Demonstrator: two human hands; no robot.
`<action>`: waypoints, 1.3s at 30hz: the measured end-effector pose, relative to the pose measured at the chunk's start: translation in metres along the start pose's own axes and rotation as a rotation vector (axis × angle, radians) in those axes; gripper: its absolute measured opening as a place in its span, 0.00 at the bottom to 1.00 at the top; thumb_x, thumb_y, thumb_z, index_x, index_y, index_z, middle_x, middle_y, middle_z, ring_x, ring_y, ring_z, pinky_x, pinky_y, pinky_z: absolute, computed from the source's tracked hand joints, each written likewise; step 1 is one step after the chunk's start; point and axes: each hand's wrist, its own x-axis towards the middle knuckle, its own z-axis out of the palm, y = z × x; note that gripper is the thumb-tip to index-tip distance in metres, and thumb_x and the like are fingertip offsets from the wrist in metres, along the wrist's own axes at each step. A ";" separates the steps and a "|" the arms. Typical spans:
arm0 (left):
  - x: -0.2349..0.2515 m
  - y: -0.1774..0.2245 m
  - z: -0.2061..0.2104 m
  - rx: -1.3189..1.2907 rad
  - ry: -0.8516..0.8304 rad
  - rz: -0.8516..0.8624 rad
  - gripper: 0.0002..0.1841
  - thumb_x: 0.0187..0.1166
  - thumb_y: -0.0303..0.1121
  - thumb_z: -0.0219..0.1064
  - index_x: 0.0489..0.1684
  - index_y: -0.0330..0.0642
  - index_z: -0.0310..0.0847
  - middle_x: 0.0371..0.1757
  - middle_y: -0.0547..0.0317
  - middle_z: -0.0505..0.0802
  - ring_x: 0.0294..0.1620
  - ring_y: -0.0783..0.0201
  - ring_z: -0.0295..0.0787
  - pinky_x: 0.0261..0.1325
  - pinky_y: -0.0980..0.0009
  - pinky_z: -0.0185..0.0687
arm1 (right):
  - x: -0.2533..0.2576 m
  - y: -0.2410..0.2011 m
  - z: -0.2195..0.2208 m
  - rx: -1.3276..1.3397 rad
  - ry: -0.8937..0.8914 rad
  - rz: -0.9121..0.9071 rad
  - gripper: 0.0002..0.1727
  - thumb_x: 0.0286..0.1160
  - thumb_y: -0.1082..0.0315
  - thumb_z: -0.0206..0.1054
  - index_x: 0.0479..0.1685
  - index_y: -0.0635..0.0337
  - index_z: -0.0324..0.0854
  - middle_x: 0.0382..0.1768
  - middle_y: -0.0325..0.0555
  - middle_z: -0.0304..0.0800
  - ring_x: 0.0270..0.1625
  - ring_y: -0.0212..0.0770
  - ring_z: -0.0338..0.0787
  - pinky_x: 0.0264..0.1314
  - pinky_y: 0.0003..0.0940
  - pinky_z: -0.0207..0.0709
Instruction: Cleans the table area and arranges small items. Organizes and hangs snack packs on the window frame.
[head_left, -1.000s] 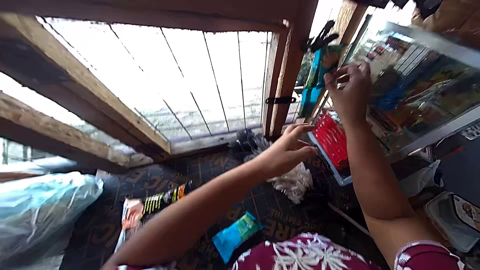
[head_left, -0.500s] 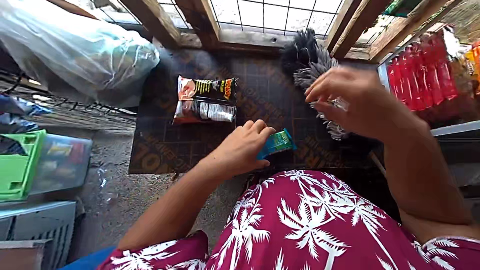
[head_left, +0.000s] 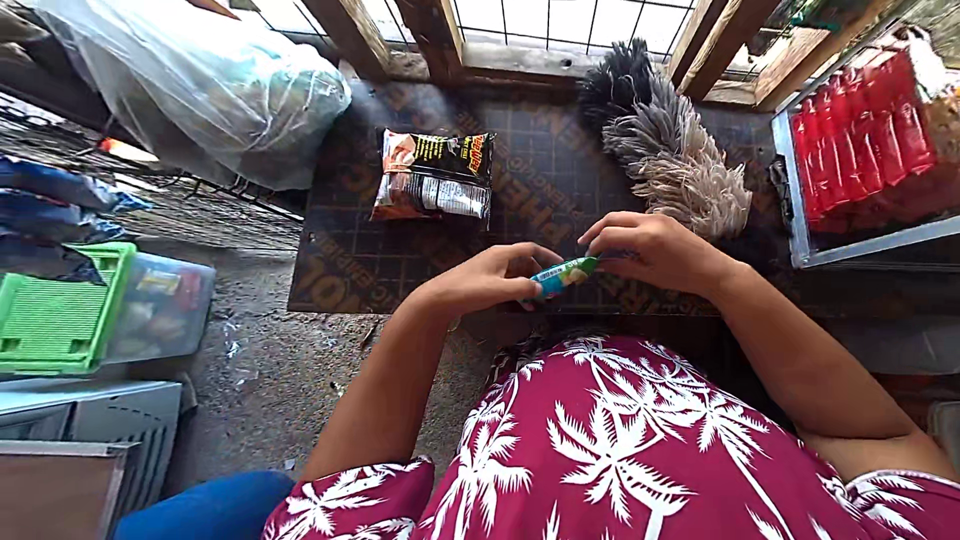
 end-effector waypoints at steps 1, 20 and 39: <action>-0.001 -0.004 0.001 -0.176 -0.064 -0.003 0.21 0.75 0.37 0.58 0.66 0.43 0.80 0.47 0.55 0.95 0.40 0.65 0.94 0.42 0.69 0.92 | -0.003 -0.003 -0.004 0.077 0.041 -0.003 0.07 0.78 0.68 0.70 0.44 0.63 0.90 0.52 0.48 0.93 0.57 0.41 0.92 0.61 0.40 0.87; 0.018 0.021 0.035 -0.172 0.147 0.562 0.37 0.83 0.42 0.64 0.92 0.58 0.52 0.71 0.57 0.86 0.54 0.60 0.93 0.55 0.62 0.94 | -0.026 -0.033 -0.023 0.706 0.583 0.481 0.06 0.87 0.68 0.60 0.54 0.58 0.78 0.40 0.42 0.89 0.37 0.35 0.93 0.39 0.36 0.93; 0.072 0.127 0.015 0.651 0.364 0.968 0.09 0.82 0.37 0.68 0.43 0.45 0.95 0.41 0.62 0.91 0.44 0.82 0.85 0.50 0.87 0.81 | -0.004 -0.017 -0.195 -0.299 0.791 0.533 0.24 0.81 0.64 0.67 0.74 0.66 0.77 0.67 0.64 0.82 0.53 0.50 0.92 0.53 0.48 0.88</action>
